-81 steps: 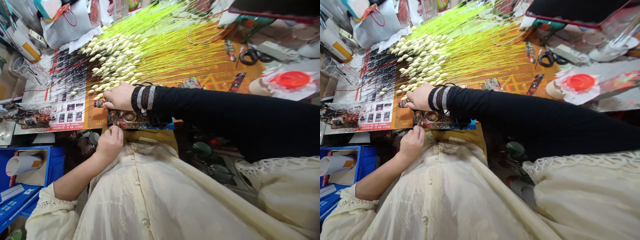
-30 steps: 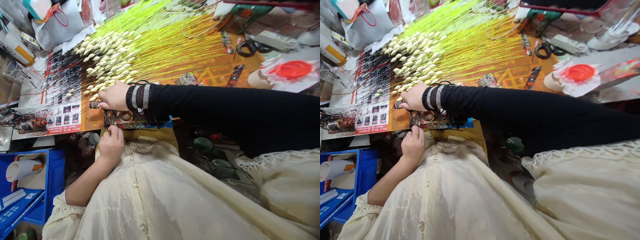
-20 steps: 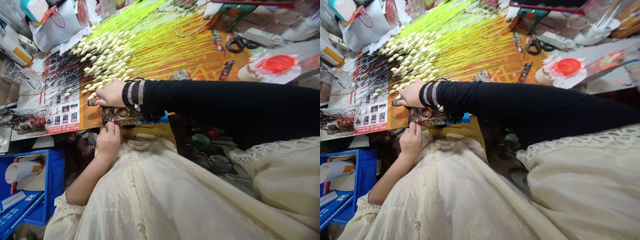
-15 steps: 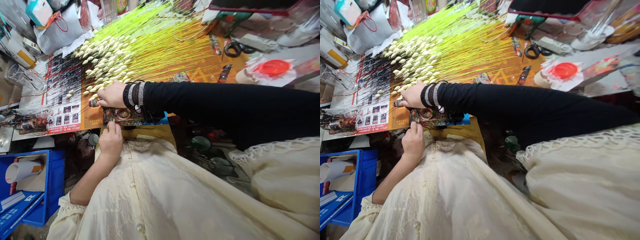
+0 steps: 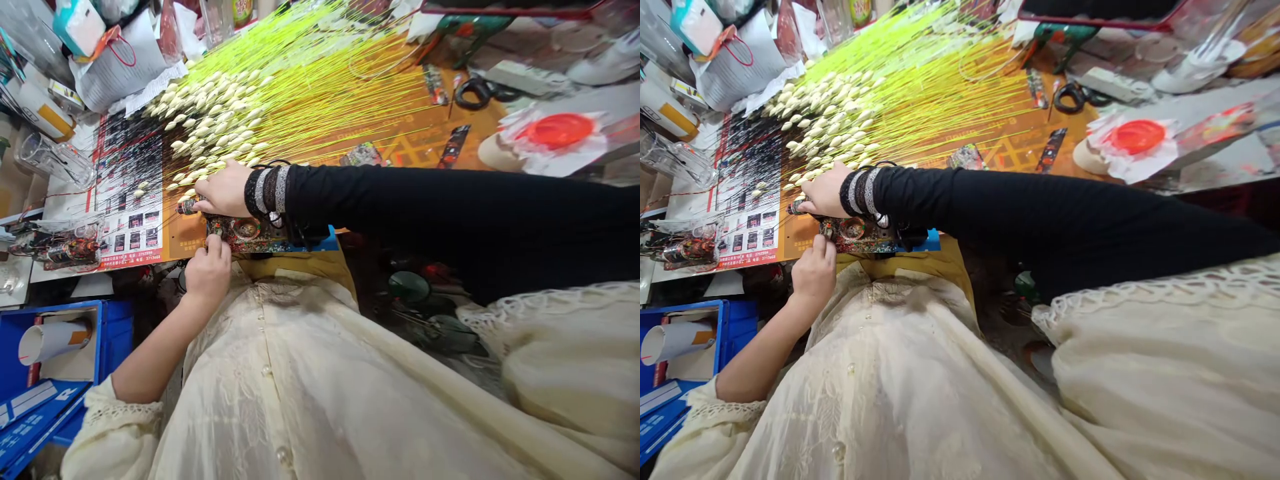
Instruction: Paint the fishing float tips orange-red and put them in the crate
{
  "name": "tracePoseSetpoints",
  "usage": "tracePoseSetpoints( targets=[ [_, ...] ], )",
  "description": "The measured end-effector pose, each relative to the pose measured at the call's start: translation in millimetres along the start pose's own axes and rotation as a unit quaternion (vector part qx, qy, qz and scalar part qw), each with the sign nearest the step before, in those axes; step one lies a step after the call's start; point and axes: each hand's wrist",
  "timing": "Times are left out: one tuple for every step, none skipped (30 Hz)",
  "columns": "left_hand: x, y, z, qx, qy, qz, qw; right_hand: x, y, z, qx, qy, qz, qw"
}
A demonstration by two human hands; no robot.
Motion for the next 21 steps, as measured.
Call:
tracePoseSetpoints(
  targets=[
    [1.3, -1.2, 0.6, 0.006, -0.021, 0.012, 1.0, -0.2, 0.4, 0.8, -0.004, -0.003, 0.003, 1.0],
    [4.1, -1.7, 0.8, 0.019, -0.037, 0.026, 0.999, -0.4, 0.6, 1.6, -0.009, -0.008, 0.006, 1.0],
    [8.0, -1.4, 0.4, 0.036, -0.048, 0.039, 0.997, -0.6, 0.7, 2.3, -0.014, -0.013, 0.009, 1.0],
    [12.5, 0.1, -0.6, 0.054, -0.054, 0.053, 0.996, -0.7, 0.7, 3.0, -0.019, -0.018, 0.011, 1.0],
    [17.1, 2.5, -2.1, 0.07, -0.057, 0.069, 0.993, -0.7, 0.5, 3.4, -0.022, -0.02, 0.011, 1.0],
    [21.1, 5.8, -3.8, 0.083, -0.06, 0.085, 0.991, -0.5, 0.1, 3.6, -0.023, -0.02, 0.008, 1.0],
    [24.2, 9.7, -5.5, 0.094, -0.061, 0.103, 0.988, -0.2, -0.3, 3.7, -0.022, -0.019, 0.003, 1.0],
    [26.3, 13.7, -7.0, 0.102, -0.059, 0.118, 0.986, 0.1, -0.8, 3.5, -0.02, -0.018, -0.001, 1.0],
    [27.4, 17.6, -8.2, 0.108, -0.054, 0.13, 0.984, 0.5, -1.3, 3.2, -0.018, -0.019, -0.005, 1.0],
    [27.7, 20.8, -8.9, 0.112, -0.047, 0.135, 0.983, 0.9, -1.8, 2.8, -0.015, -0.02, -0.008, 1.0],
    [27.5, 23.2, -9.2, 0.113, -0.038, 0.136, 0.984, 1.3, -2.3, 2.4, -0.012, -0.021, -0.009, 1.0],
    [27.0, 24.3, -9.0, 0.111, -0.027, 0.132, 0.985, 1.6, -2.6, 1.9, -0.011, -0.021, -0.01, 1.0],
    [26.4, 24.3, -8.4, 0.105, -0.018, 0.124, 0.986, 1.9, -2.9, 1.6, -0.01, -0.022, -0.011, 1.0],
    [25.8, 22.9, -7.3, 0.098, -0.011, 0.113, 0.989, 2.0, -2.9, 1.3, -0.008, -0.021, -0.013, 1.0],
    [25.1, 20.4, -5.7, 0.089, -0.006, 0.099, 0.991, 1.9, -2.8, 1.1, -0.007, -0.02, -0.015, 1.0],
    [24.4, 16.9, -3.6, 0.079, -0.004, 0.081, 0.994, 1.7, -2.4, 1.2, -0.005, -0.019, -0.018, 1.0],
    [23.5, 12.7, -1.1, 0.068, -0.003, 0.06, 0.996, 1.5, -1.9, 1.3, -0.002, -0.017, -0.02, 1.0],
    [22.3, 8.1, 1.8, 0.055, -0.004, 0.039, 0.998, 1.1, -1.1, 1.7, 0.0, -0.016, -0.021, 1.0],
    [21.0, 3.5, 5.0, 0.042, -0.004, 0.019, 0.999, 0.7, -0.3, 2.1, 0.003, -0.016, -0.019, 1.0],
    [19.5, -0.9, 8.4, 0.03, -0.005, 0.001, 1.0, 0.3, 0.5, 2.5, 0.004, -0.016, -0.017, 1.0],
    [17.9, -4.8, 11.7, 0.019, -0.006, -0.013, 1.0, 0.0, 1.1, 2.8, 0.005, -0.017, -0.016, 1.0]
  ],
)
Point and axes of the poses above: each hand's wrist, its own x-axis away from the middle knuckle, its own y-axis out of the palm, z = x × y, and after that the axes turned 13 degrees about -y, right-handed
